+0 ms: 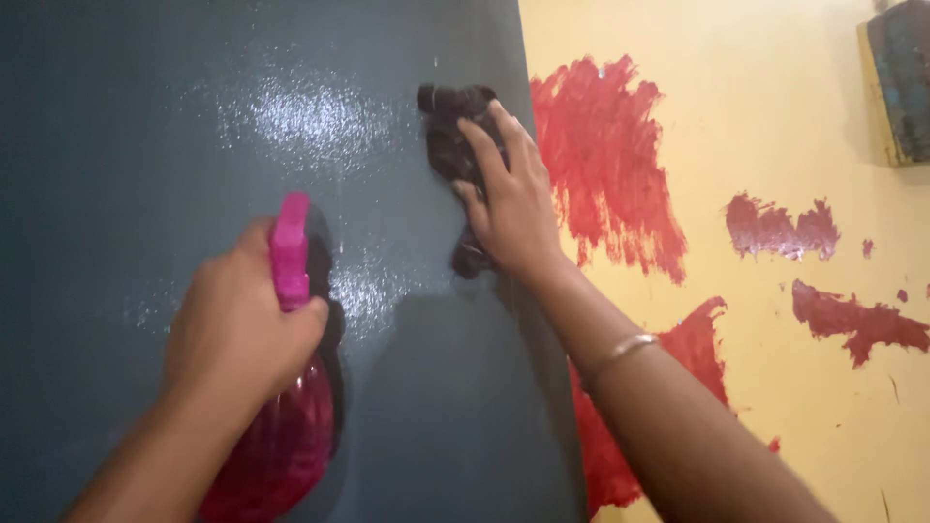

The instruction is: The person sprays a cleaning solution from a pink bottle onto a dark gray wall and wipes the surface with a dark cloth. The person repeatedly sprays and scrubs the same area of the wall.

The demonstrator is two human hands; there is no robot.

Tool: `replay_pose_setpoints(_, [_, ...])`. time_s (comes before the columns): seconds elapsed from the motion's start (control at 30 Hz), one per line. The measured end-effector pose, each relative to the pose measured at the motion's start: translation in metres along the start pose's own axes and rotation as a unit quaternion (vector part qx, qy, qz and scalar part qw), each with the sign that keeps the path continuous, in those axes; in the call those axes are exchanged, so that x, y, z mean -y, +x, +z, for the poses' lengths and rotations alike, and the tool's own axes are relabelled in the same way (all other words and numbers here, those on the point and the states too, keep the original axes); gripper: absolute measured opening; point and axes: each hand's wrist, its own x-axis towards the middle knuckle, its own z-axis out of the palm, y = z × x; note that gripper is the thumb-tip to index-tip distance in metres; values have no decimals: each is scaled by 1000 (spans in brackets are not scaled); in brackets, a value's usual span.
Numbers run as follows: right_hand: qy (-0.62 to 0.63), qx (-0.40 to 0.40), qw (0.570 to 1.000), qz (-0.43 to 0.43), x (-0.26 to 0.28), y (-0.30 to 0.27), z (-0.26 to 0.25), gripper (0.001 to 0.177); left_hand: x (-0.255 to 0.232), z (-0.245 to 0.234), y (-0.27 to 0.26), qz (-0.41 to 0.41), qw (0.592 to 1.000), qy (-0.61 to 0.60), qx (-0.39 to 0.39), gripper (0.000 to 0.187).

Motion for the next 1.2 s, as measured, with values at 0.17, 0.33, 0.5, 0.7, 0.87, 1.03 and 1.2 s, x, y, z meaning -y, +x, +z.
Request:
replay_pose_setpoints(0.17, [-10, 3, 1000, -20, 26, -17, 10, 60, -4, 0, -4, 17, 1000, 9, 18, 54])
replay_pose_setpoints(0.33, [39, 111, 985, -125, 57, -101, -19, 57, 4, 4, -7, 58, 997, -24, -36, 60])
replay_pose_setpoints(0.5, [48, 185, 957, -217, 52, -145, -49, 58, 6, 4, -9, 76, 996, -32, -43, 55])
replay_pose_setpoints(0.7, [1, 60, 994, -92, 19, -90, -27, 57, 12, 8, -9, 67, 995, -62, -45, 53])
replay_pose_setpoints(0.87, [-18, 2, 1000, 14, 26, -52, -9, 60, 34, 18, -10, 102, 986, -103, -83, 49])
replay_pose_setpoints(1.03, [-1, 38, 999, -37, 50, -76, -12, 61, 44, 20, -7, 108, 980, -128, -107, 52])
replay_pose_setpoints(1.2, [21, 157, 964, -213, 80, -125, -26, 60, 34, 9, 3, 130, 977, -98, -136, 53])
